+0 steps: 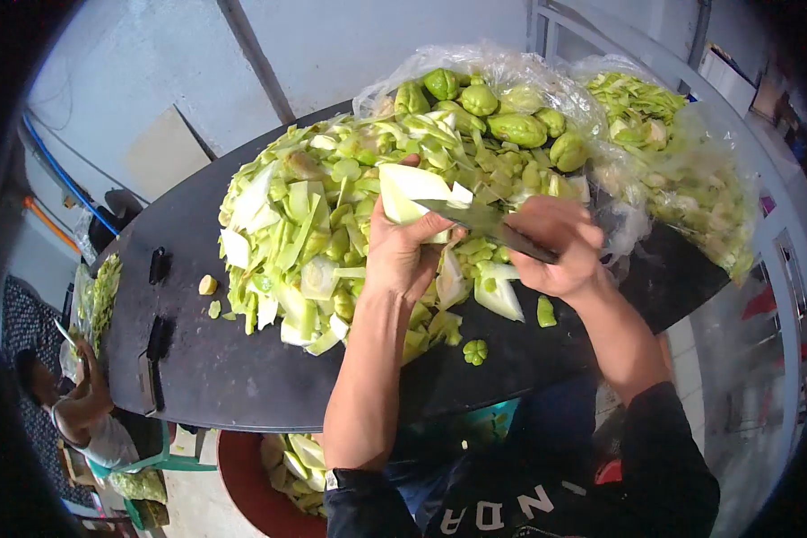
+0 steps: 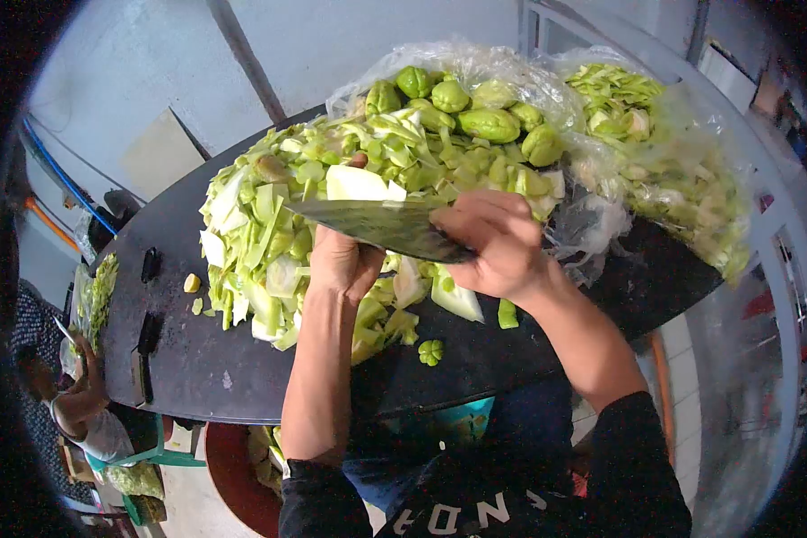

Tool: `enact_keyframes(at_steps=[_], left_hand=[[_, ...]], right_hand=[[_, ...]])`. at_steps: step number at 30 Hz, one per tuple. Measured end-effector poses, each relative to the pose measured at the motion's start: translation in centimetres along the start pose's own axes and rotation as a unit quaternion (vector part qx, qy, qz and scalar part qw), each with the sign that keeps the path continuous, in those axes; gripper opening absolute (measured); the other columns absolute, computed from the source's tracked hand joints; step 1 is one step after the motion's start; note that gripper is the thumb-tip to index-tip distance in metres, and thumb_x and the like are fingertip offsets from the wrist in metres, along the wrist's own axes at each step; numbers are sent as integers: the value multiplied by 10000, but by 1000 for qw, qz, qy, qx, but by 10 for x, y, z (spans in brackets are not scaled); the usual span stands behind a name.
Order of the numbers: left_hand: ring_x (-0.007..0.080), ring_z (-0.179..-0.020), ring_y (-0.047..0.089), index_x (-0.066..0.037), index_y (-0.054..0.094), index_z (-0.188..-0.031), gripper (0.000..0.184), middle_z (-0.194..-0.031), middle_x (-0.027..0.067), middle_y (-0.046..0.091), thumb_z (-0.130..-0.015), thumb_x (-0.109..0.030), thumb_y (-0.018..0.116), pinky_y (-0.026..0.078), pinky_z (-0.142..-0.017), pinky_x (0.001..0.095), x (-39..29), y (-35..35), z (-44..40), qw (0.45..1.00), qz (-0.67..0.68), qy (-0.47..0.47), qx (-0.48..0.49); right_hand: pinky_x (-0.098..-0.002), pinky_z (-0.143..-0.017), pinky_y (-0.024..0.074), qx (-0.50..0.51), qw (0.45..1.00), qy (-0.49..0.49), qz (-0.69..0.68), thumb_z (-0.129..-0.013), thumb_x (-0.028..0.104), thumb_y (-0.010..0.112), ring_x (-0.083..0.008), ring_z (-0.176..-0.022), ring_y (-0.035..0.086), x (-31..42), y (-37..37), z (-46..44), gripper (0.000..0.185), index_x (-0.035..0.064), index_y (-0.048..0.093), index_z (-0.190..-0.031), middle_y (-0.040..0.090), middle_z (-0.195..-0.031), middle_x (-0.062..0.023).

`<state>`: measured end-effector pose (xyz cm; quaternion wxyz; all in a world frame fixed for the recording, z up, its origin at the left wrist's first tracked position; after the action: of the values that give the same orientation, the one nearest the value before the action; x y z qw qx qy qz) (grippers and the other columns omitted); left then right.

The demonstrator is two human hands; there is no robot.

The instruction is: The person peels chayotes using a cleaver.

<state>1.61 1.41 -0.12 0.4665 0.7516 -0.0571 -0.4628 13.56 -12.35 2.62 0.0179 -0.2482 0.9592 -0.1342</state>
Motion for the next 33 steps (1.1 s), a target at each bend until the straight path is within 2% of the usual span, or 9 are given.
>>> enact_keyframes(at_steps=[4, 7, 14, 16, 19, 21, 25, 27, 33], left_hand=[[223, -886, 620, -126, 408, -1353, 741, -1033, 75, 584, -737, 71, 770, 542, -654, 379, 2, -3, 0, 998, -69, -5, 13], [223, -894, 622, -116, 407, -1347, 731, -1031, 79, 581, -740, 69, 770, 543, -657, 379, -1, -1, 1, 998, -70, -2, 6], [241, -944, 623, -108, 406, -1344, 700, -1051, 90, 581, -759, 92, 734, 566, -727, 395, 0, -2, 0, 999, -46, 2, -17], [227, -1001, 605, -124, 450, -1361, 656, -1109, 80, 600, -790, 58, 718, 543, -815, 410, 0, -5, 0, 998, -67, -5, -4], [238, -962, 617, -105, 400, -1350, 687, -1063, 98, 585, -772, 101, 710, 574, -764, 406, -2, -6, -1, 999, -39, -7, 7], [236, -954, 619, -108, 402, -1351, 686, -1063, 96, 586, -774, 100, 709, 574, -754, 402, -2, -6, -1, 999, -33, -7, -4], [231, -931, 624, -114, 410, -1349, 676, -1069, 97, 593, -779, 100, 703, 574, -727, 392, -2, -7, -1, 1000, -30, 3, -6], [230, -928, 625, -114, 412, -1348, 673, -1071, 97, 595, -779, 102, 702, 577, -729, 395, -1, -8, -1, 999, -51, -1, -5], [230, -937, 627, -91, 417, -1330, 652, -1039, 98, 598, -778, 103, 705, 582, -734, 401, -3, -3, -1, 996, -86, 4, -29]], right_hand=[[-318, -460, 421, 38, 994, 71, 68, -798, 39, 736, -182, -481, 544, -10, 9, 3, 88, 4, 656, -785, 578, -610, -75], [-301, -441, 393, -6, 993, 104, 52, -814, 27, 723, -171, -459, 510, -14, 2, 3, 62, 8, 667, -794, 566, -597, -62], [-318, -440, 399, 24, 997, 59, 31, -819, 35, 719, -200, -459, 518, -6, 4, 3, 92, 8, 641, -778, 555, -592, -74], [-322, -441, 402, 17, 998, 54, 15, -817, 30, 714, -213, -461, 519, -5, 3, 3, 98, 7, 630, -774, 548, -588, -78], [-327, -442, 404, 29, 997, 60, 28, -813, 22, 711, -219, -464, 525, -3, 1, 2, 89, 0, 630, -784, 550, -591, -83], [-330, -437, 402, 15, 1000, 0, 4, -811, 14, 706, -217, -461, 527, 1, 0, -3, 81, -2, 629, -790, 545, -586, -81], [-318, -441, 414, -4, 1000, -14, 7, -806, 21, 713, -205, -467, 541, -3, 7, 5, 88, -1, 630, -789, 563, -598, -76], [-306, -448, 423, 52, 996, 59, 51, -803, 26, 721, -193, -468, 547, -7, 10, 5, 87, -4, 639, -802, 572, -604, -70], [-306, -445, 402, 14, 991, 110, 77, -820, 41, 723, -190, -462, 528, -8, 4, 0, 79, -9, 664, -807, 557, -591, -72]])
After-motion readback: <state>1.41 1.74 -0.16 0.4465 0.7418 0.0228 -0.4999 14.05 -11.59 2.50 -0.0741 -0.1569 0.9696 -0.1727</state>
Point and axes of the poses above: each hand's wrist, its own z-axis away from the middle knuckle, its own y-axis out of the palm, x = y × z, the point moved 3 cm from there along -z, towards the middle knuckle
